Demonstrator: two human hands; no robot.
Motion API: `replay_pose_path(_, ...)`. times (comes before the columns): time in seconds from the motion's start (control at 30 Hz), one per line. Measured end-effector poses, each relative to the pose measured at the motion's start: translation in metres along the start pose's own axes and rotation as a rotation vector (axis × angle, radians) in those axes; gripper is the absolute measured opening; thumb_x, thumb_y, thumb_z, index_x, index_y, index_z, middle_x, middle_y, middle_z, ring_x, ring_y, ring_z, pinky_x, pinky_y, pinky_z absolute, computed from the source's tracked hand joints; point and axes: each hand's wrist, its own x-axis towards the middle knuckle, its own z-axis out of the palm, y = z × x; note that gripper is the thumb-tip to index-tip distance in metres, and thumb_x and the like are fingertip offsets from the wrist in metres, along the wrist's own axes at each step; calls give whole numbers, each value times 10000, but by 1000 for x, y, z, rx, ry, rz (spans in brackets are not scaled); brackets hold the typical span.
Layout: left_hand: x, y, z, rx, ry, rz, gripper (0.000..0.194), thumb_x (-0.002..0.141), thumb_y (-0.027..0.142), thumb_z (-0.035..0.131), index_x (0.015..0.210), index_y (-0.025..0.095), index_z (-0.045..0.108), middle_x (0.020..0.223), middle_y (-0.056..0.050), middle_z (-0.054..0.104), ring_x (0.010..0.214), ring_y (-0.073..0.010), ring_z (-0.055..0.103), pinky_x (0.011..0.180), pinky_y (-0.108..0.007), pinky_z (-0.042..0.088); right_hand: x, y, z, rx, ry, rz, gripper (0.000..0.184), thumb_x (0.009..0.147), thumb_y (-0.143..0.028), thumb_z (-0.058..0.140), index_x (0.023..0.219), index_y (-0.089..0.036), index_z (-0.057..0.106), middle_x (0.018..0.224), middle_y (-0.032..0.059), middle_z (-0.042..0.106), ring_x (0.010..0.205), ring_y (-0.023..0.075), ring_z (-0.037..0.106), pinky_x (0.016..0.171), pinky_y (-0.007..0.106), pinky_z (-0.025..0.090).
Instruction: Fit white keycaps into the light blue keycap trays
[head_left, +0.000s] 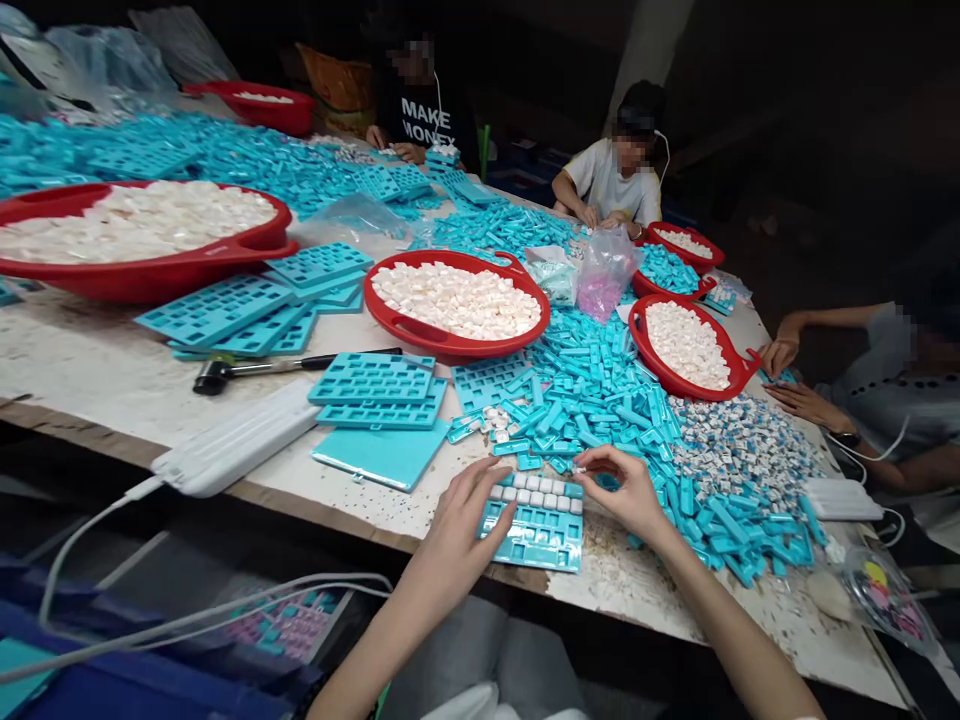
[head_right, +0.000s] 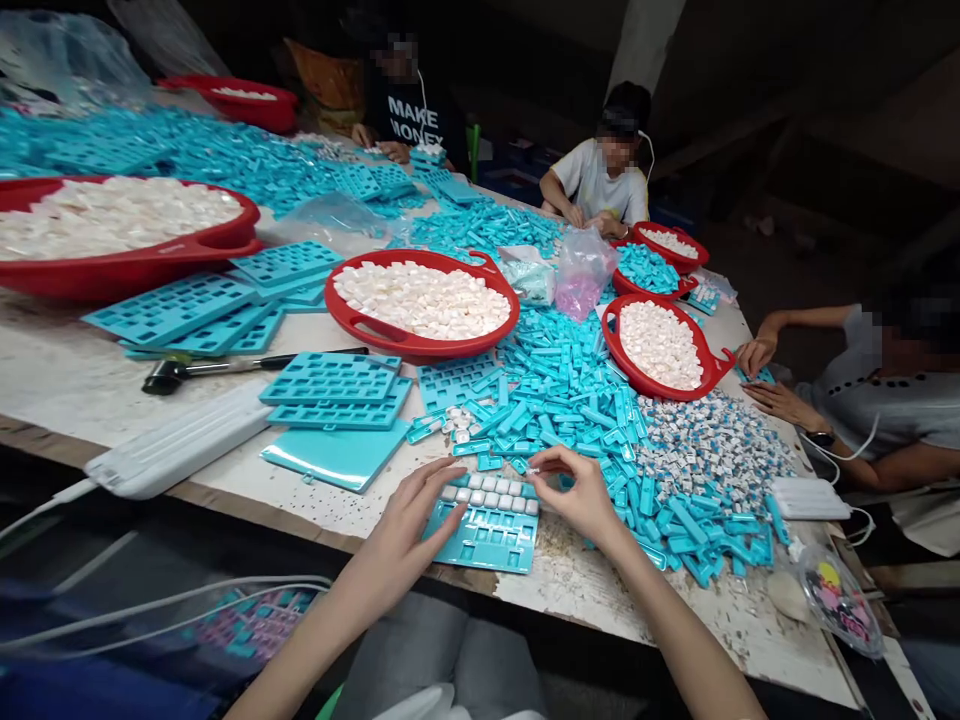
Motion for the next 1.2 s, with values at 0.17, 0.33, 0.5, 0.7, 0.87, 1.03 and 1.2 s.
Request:
replay_pose_path(0.17, -14, 17, 7, -122, 19, -28, 240, 941, 387, 573, 1132, 290, 682, 1203, -65, 672, 1162, -281, 597, 1017, -404, 448, -13, -3, 13, -131, -24, -197, 161, 890, -254, 677, 1048, -224, 677, 924, 41, 742, 778, 164, 712, 742, 286, 591)
replay_pose_path(0.33, -26, 29, 23, -135, 93, -63, 228, 832, 384, 718, 1040, 290, 732, 1023, -46, 744, 994, -294, 648, 884, -395, 492, -27, -8, 30, -267, -124, -574, 265, 944, -219, 632, 1208, -238, 630, 974, 63, 761, 862, 178, 723, 770, 299, 571)
replay_pose_path(0.5, -28, 32, 26, -249, 123, -186, 108, 833, 311, 680, 908, 264, 741, 894, -28, 748, 833, -251, 682, 788, -347, 517, -30, -10, 34, -293, -132, -660, 213, 964, -202, 597, 1171, -222, 644, 944, 61, 766, 790, 155, 718, 711, 264, 566)
replay_pose_path(0.7, -25, 22, 11, -133, 317, -180, 110, 780, 351, 754, 872, 291, 759, 898, -26, 763, 905, -292, 678, 924, -408, 470, -26, -10, 32, -264, -138, -583, 171, 944, -186, 622, 1106, -214, 670, 911, 50, 767, 790, 166, 716, 728, 286, 567)
replay_pose_path(0.87, -26, -2, 4, -37, 219, -84, 150, 834, 373, 704, 949, 314, 780, 1027, -34, 769, 1023, -300, 667, 976, -412, 439, -26, -6, 29, -267, -104, -531, 183, 940, -186, 619, 1107, -232, 678, 883, 39, 767, 785, 181, 716, 718, 303, 560)
replay_pose_path(1.03, -24, -12, 1, 94, 155, -24, 252, 918, 433, 580, 1029, 307, 768, 1047, -54, 735, 1019, -272, 658, 944, -387, 447, -26, -5, 29, -267, -98, -519, 199, 944, -190, 592, 1108, -245, 689, 862, 37, 762, 769, 180, 714, 717, 305, 560)
replay_pose_path(1.2, -19, -11, -5, 116, 67, 13, 249, 937, 414, 553, 1040, 293, 746, 1025, -52, 739, 1021, -273, 659, 937, -383, 425, -23, -3, 24, -243, 12, -506, 195, 939, -171, 575, 1080, -238, 691, 835, 36, 751, 724, 175, 696, 685, 314, 549)
